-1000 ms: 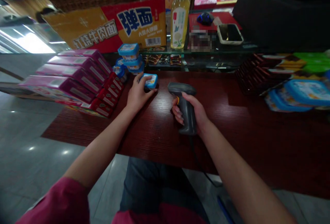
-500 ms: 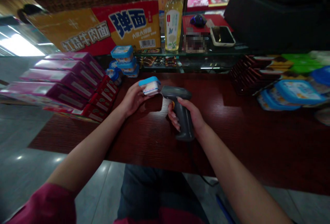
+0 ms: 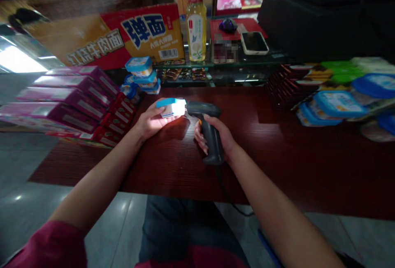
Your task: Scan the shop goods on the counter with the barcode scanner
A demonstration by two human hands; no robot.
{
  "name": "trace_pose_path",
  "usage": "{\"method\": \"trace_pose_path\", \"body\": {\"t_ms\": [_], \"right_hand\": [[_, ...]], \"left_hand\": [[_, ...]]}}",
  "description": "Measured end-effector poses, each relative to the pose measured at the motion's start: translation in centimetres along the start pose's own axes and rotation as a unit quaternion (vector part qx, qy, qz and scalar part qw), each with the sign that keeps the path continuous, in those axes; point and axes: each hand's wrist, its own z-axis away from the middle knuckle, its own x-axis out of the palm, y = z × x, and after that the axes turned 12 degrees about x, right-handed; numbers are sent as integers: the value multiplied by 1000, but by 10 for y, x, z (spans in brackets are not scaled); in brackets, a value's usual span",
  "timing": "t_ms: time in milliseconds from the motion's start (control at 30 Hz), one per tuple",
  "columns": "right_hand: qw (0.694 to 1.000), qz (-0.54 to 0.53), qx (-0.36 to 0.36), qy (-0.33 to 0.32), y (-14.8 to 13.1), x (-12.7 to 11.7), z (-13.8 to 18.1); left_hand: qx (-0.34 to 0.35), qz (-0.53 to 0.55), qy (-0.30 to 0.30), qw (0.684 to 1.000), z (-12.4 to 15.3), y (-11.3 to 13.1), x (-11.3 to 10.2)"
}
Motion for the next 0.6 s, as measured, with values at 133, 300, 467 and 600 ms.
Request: {"method": "trace_pose_path", "body": {"t_ms": [133,300,467,600], "right_hand": [[1000,-13,-5,23,-2,-2,4],[996,-40,-42,64,-4,-16,25],[994,-41,-70,73,-4,-35,68],[987,-44,-105,115,-4,-51,109]], "left_hand": [[12,-64,2,998,1,0,8],[84,-239,-15,967,12,6,26],[101,-321,-49,941,17,-2,47],[138,-410,-86,897,16,-33,103]]}}
